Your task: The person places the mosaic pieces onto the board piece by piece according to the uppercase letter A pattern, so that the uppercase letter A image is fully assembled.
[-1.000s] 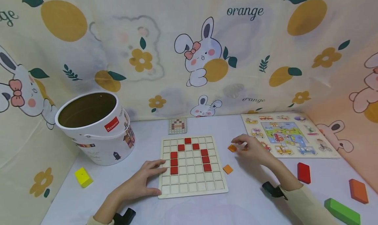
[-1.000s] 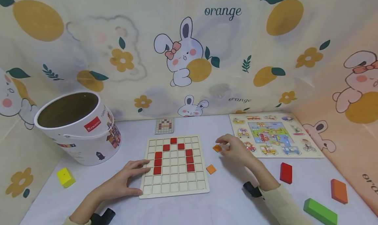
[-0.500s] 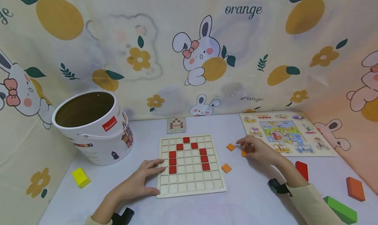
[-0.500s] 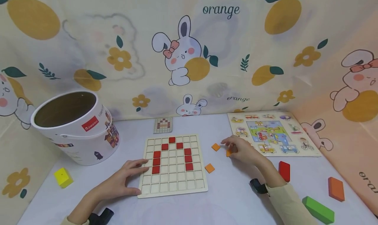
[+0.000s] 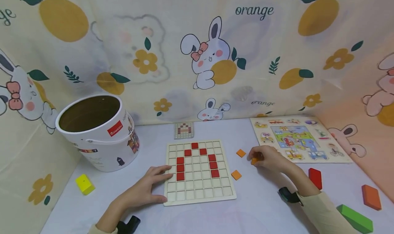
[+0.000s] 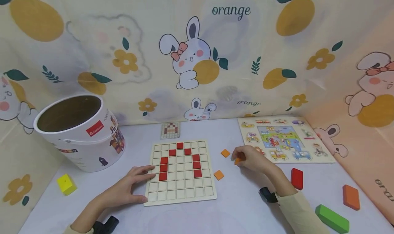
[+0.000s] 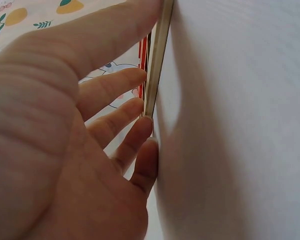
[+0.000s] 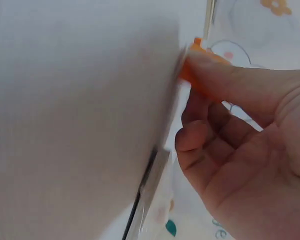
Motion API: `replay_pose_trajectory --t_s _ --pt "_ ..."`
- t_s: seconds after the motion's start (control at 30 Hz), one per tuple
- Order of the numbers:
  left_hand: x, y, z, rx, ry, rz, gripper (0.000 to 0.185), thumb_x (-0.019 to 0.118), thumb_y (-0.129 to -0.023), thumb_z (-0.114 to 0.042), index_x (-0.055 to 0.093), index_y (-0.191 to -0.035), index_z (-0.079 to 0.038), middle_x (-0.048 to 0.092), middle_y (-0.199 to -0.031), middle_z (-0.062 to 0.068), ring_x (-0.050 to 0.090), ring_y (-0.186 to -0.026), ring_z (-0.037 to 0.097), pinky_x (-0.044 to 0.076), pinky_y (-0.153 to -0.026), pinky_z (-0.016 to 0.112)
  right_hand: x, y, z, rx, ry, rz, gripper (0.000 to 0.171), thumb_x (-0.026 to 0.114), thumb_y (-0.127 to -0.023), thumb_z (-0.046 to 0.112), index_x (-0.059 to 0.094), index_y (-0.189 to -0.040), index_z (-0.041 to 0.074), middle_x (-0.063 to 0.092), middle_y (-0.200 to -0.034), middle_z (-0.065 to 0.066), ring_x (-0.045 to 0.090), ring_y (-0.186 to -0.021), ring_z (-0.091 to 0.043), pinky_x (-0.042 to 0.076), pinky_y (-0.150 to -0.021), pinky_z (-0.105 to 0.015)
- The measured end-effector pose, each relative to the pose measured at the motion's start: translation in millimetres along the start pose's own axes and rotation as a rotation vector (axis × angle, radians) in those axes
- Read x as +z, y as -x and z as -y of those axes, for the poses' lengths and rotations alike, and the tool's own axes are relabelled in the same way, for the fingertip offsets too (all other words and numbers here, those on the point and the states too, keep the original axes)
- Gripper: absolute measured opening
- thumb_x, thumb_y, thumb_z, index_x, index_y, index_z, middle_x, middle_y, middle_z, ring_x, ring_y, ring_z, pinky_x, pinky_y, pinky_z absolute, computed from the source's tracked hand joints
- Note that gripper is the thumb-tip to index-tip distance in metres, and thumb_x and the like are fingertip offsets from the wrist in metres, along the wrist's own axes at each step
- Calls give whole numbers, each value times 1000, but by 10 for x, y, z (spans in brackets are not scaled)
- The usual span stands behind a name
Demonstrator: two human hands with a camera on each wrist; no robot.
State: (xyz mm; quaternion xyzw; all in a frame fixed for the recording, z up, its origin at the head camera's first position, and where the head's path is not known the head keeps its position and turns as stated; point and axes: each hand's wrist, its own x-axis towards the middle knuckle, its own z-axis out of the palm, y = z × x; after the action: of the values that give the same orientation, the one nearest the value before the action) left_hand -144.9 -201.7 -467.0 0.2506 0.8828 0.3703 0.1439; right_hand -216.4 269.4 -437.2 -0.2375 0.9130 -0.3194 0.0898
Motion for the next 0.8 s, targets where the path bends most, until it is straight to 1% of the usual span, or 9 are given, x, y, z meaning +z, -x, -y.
replay_pose_trajectory --t_s 0.07,0.13,0.2,0.3,0.43,0.53,0.63,0.8 --pt "4 -3 -4 -3 3 4 73 83 -77 -45 59 -141 -18 34 -157 -1 29 -139 25 34 -110 58 16 -27 36 -24 -39 15 19 77 -80 -3 70 -94 8 65 -88 2 53 -78 -14 47 -68 -25" --pt "9 -6 -7 -4 3 6 73 83 -77 -44 59 -141 -18 34 -158 -1 29 -139 25 33 -111 58 48 -97 87 -66 -98 39 14 76 -83 -1 71 -95 6 66 -89 0 54 -78 -13 47 -68 -24" --pt "12 -7 -7 -8 1 6 73 83 -77 -45 59 -141 -18 34 -158 -2 29 -140 25 33 -111 58 99 -219 183 -112 -166 73 12 73 -86 0 71 -98 3 68 -93 -4 55 -80 -14 48 -70 -24" --pt "10 0 -2 -5 -5 1 74 83 -77 -45 59 -141 -18 34 -158 -1 29 -140 25 33 -111 58 220 -478 410 -156 -241 139 13 69 -90 -1 71 -103 0 68 -97 -6 55 -83 -16 49 -71 -24" --pt "1 7 6 10 -12 -3 74 83 -77 -46 58 -141 -17 34 -158 0 30 -139 26 33 -110 59 448 -840 764 -203 -273 209 17 66 -90 -3 70 -106 -1 66 -94 -5 55 -80 -17 49 -69 -25" --pt "-2 3 9 14 -13 -1 74 82 -77 -46 58 -141 -18 34 -158 0 30 -139 26 34 -110 59 624 -1042 972 -256 -271 255 16 67 -90 -5 70 -106 -3 64 -89 -5 53 -77 -15 49 -69 -24" --pt "-3 -5 10 15 -14 3 74 82 -77 -47 58 -141 -19 34 -158 -1 30 -138 26 33 -110 59 770 -1162 1112 -280 -284 302 16 66 -90 -8 70 -104 -3 61 -85 -6 52 -75 -14 48 -67 -24" --pt "-5 -1 13 24 -22 4 74 81 -78 -47 58 -141 -18 34 -158 1 30 -138 27 33 -110 61 929 -1243 1185 -268 -326 340 16 63 -90 -11 71 -102 -4 62 -87 -11 52 -73 -14 51 -67 -23"
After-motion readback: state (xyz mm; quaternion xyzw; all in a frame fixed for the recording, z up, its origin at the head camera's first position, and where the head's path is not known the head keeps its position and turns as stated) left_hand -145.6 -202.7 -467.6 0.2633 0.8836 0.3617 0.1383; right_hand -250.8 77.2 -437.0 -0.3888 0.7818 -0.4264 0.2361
